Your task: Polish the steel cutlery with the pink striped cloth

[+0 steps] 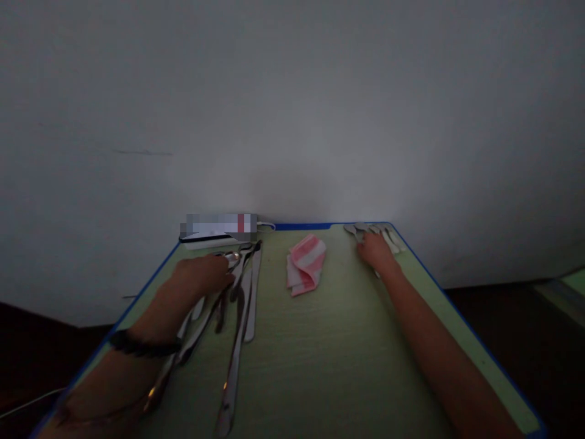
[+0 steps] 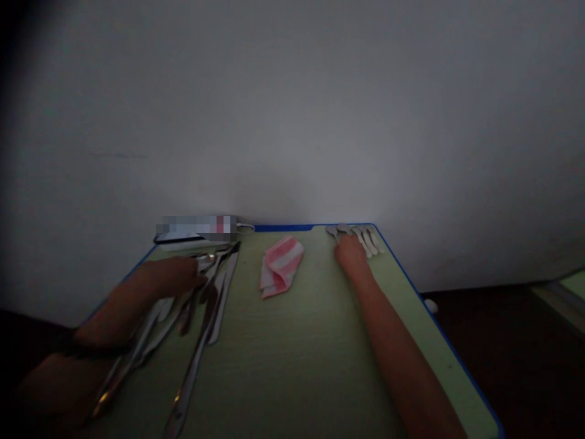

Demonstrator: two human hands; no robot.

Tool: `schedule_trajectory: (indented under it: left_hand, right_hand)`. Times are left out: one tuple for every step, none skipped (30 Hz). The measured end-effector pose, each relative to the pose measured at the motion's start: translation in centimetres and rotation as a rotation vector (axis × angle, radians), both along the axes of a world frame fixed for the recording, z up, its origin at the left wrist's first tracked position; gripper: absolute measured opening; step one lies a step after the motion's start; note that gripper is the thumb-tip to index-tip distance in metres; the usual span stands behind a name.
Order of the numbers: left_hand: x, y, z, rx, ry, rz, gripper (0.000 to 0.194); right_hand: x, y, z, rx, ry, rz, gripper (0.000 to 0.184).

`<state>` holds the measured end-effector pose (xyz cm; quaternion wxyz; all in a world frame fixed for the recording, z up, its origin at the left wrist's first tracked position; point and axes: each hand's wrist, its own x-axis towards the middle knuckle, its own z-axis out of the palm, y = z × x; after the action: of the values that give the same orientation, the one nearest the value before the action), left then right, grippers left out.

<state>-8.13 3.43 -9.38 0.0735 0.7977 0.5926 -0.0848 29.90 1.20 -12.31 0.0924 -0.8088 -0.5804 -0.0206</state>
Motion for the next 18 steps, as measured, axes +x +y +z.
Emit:
schedule_trajectory:
  left_hand:
    - [0.6,-0.3,0.0,0.026,0.031,0.001,0.026]
    - [1.3,-0.7,0.1,0.045,0.062,-0.001,0.03]
    - [2.0,-1.1,0.2,0.059,0.08,-0.013,0.034]
    - [2.9,-1.7,0.2,0.069,0.091,-0.034,0.036]
    - [3.8,-2.3,0.3,0.083,0.099,-0.056,0.036]
    - [4.7,-2.9,0.3,0.097,0.102,-0.079,0.036]
    - [5.5,-3.5,0.3,0.104,0.103,-0.095,0.036]
    - [6.3,-4.0,0.3,0.108,0.102,-0.123,0.035]
    - [6.9,-4.5,0.3,0.132,0.113,-0.158,0.034]
    - [7.4,-4.9,0.2,0.134,0.115,-0.164,0.033]
    - [7.7,-5.2,0.2,0.14,0.116,-0.174,0.032]
    - [7.9,-5.3,0.1,0.145,0.116,-0.181,0.032]
    - [8.0,-5.4,0.0,0.147,0.113,-0.184,0.031]
    - [8.1,-5.5,-0.1,0.152,0.11,-0.19,0.031]
    - [8.0,-5.5,-0.1,0.155,0.107,-0.196,0.03]
    - [8.0,-5.4,-0.2,0.159,0.104,-0.202,0.03]
    - [7.9,-5.4,-0.3,0.163,0.101,-0.207,0.03]
    - [7.8,-5.3,-0.4,0.167,0.099,-0.21,0.03]
  right_hand:
    - [0.2,-0.1,-0.2,-0.033,-0.007,-0.011,0.028]
    - [0.2,-0.2,-0.5,-0.046,-0.009,-0.016,0.028]
    - [0.0,-0.3,-0.6,-0.05,-0.01,-0.017,0.029]
    - [-0.1,-0.3,-0.7,-0.058,-0.011,-0.016,0.029]
    - [-0.3,-0.3,-0.7,-0.065,-0.012,-0.008,0.029]
    - [-0.4,-0.3,-0.6,-0.071,-0.011,0.005,0.029]
    - [-0.5,-0.2,-0.5,-0.076,-0.011,0.021,0.028]
    - [-0.5,-0.2,-0.3,-0.079,-0.01,0.038,0.028]
    - [-0.3,-0.1,-0.1,-0.08,-0.009,0.051,0.028]
    - [-0.2,-0.1,0.2,-0.079,-0.009,0.062,0.027]
    - [0.0,-0.1,0.4,-0.076,-0.008,0.069,0.026]
    - [0.3,-0.1,0.6,-0.071,-0.007,0.075,0.026]
    - [0.5,-0.1,0.8,-0.068,-0.006,0.08,0.026]
    - [0.6,-0.2,1.0,-0.063,0.001,0.09,0.025]
    - [0.7,-0.2,1.2,-0.058,0.014,0.104,0.025]
    - [0.8,-0.2,1.4,-0.051,0.031,0.119,0.024]
    - [0.9,-0.3,1.6,-0.043,0.049,0.132,0.023]
    - [1.0,-0.3,1.8,-0.034,0.066,0.142,0.023]
